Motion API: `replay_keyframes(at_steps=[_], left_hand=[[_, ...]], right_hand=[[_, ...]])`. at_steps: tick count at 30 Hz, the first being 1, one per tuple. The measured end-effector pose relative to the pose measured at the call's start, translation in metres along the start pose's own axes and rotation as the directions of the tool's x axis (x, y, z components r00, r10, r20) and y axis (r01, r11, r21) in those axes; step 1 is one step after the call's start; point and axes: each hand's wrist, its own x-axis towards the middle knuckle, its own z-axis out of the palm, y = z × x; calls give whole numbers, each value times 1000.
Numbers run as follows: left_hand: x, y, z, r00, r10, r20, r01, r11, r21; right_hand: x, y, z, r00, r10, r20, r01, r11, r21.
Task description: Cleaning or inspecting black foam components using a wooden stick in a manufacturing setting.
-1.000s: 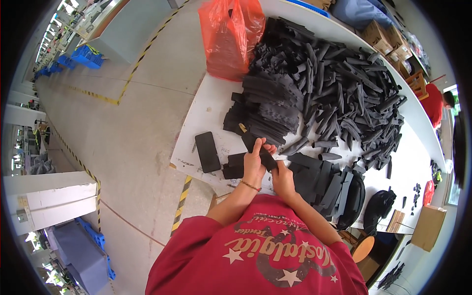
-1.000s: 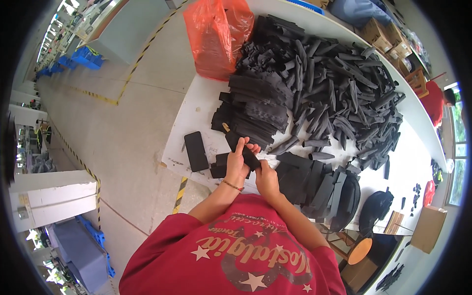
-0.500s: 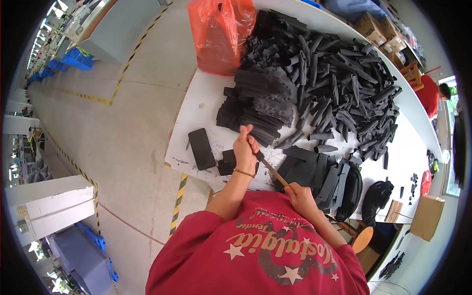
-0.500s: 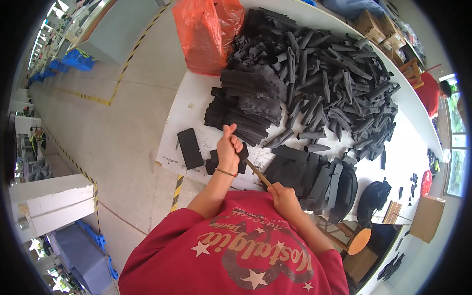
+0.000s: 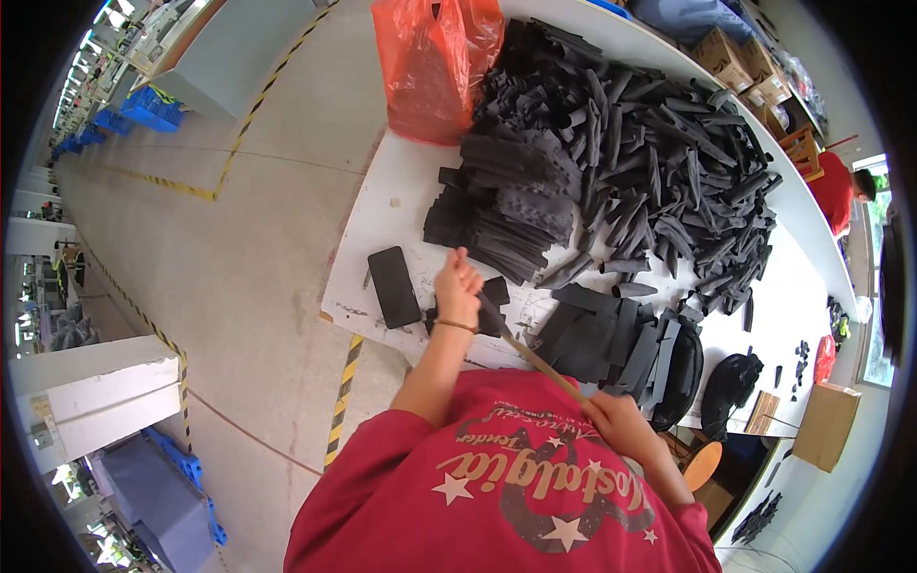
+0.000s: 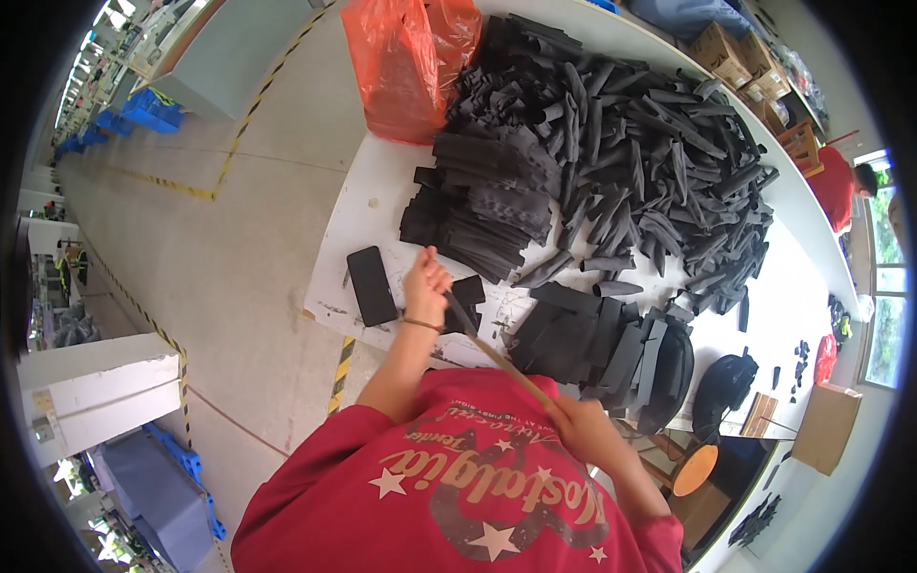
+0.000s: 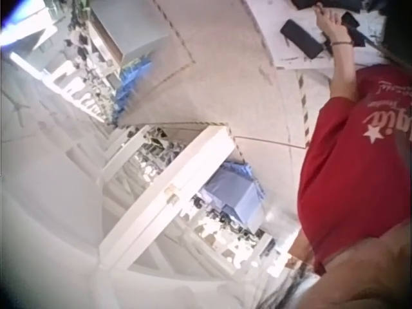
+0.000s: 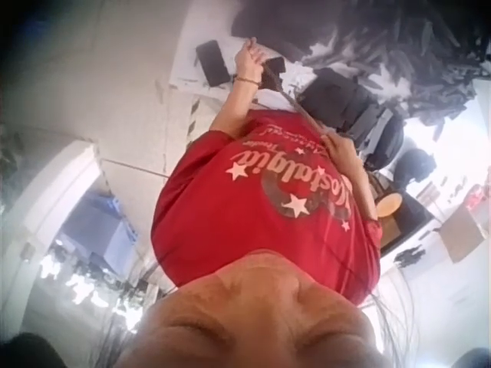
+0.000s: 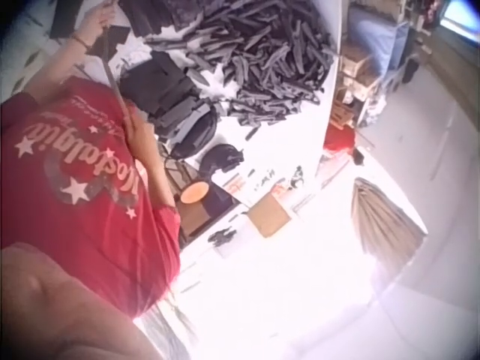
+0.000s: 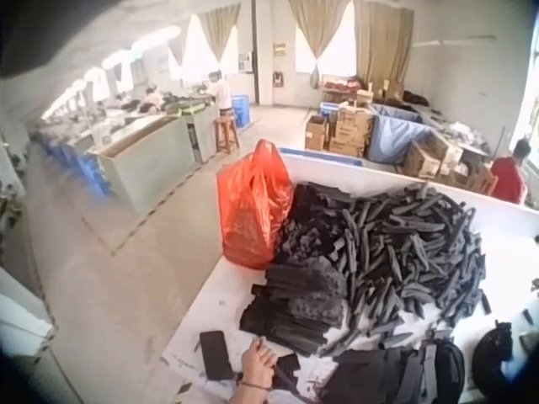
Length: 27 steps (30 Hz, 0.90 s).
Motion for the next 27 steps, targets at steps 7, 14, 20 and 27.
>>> replay_keyframes(at_steps=[7, 14, 20, 27], left_hand=[[-29, -34, 51, 993, -119, -29, 117, 992, -54], [-53, -42, 53, 986, -160, 48, 146, 965, 218], [-45, -5, 62, 741, -433, 513, -297, 474, 829], [-70, -51, 57, 666, -561, 492, -328, 372, 868]], right_hand=[[61, -13, 7, 912, 111, -395, 9, 957, 289], [153, 2, 25, 853, 308, -420, 178, 586, 791], [159, 7, 4, 922, 300, -245, 57, 520, 852], [177, 15, -15, 770, 441, -461, 168, 557, 814]])
